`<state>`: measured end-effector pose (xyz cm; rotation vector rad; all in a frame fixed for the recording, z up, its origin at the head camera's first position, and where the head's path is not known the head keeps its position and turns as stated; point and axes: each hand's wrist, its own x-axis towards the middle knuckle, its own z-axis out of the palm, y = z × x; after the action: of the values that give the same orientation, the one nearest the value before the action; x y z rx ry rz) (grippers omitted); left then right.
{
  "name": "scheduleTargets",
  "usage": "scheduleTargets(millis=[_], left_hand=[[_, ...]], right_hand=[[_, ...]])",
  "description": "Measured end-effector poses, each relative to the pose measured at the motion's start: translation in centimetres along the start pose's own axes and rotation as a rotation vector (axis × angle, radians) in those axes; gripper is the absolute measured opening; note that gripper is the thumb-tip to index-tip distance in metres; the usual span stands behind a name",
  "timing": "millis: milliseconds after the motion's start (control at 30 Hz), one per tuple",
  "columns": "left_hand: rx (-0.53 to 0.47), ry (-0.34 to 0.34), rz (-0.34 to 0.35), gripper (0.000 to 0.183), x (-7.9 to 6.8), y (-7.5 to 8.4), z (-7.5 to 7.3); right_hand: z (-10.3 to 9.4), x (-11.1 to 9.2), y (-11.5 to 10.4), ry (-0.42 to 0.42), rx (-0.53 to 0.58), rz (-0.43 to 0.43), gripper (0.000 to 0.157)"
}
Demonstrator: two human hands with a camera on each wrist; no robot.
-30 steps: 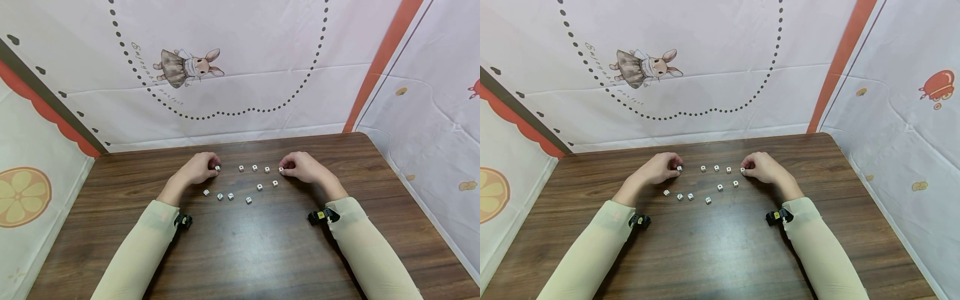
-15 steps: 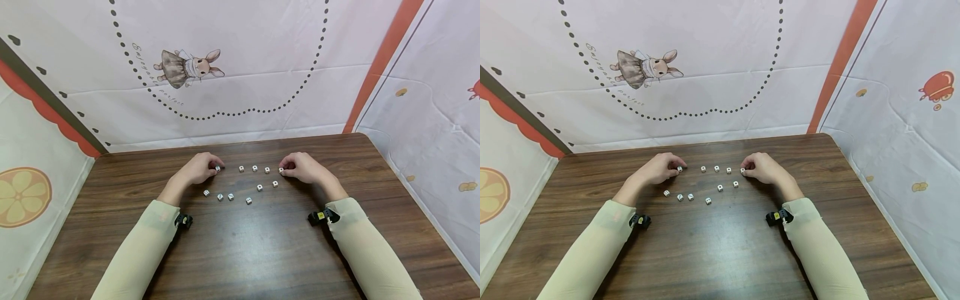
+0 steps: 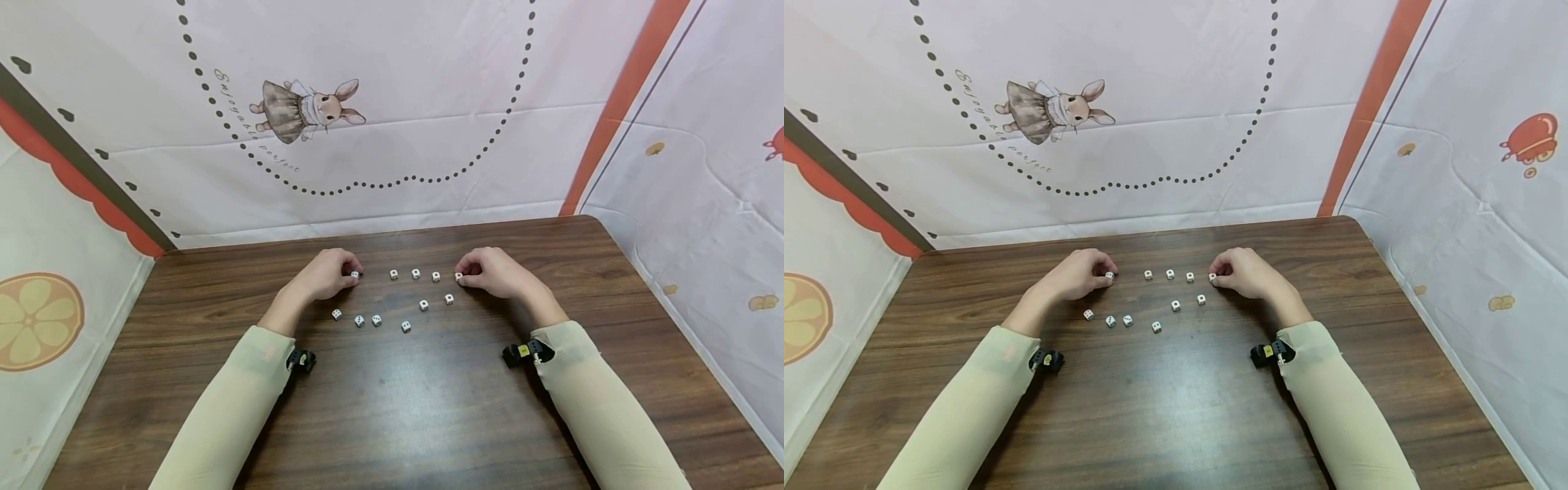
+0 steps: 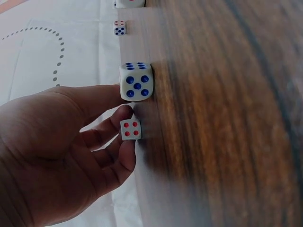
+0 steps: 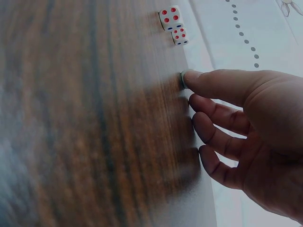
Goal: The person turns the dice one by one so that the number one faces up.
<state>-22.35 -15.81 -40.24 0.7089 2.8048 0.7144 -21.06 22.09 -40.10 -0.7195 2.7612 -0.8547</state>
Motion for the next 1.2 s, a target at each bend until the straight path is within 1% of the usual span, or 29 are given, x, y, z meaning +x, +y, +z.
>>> scheduleTargets(millis=[400,700,900,1200], left_hand=[[-0.003,0.015,-0.029,0.018,0.2,0.32,0.23],[0.005,0.026,-0.047,0.015,0.17,0.68,0.24],[-0.015,0.039,-0.061,0.014,0.08,0.74,0.25],[-0.029,0.046,-0.06,0.014,0.13,0.42,0.27]], right_hand=[[-0.06,0.01,-0.06,-0.004,-0.008,0.001,0.008],[-0.08,0.02,-0.16,-0.003,-0.008,0.0,0.008],[-0.03,0.08,-0.07,-0.005,-0.011,0.002,0.008],[-0.11,0.05,-0.2,-0.004,-0.015,-0.009,0.008]])
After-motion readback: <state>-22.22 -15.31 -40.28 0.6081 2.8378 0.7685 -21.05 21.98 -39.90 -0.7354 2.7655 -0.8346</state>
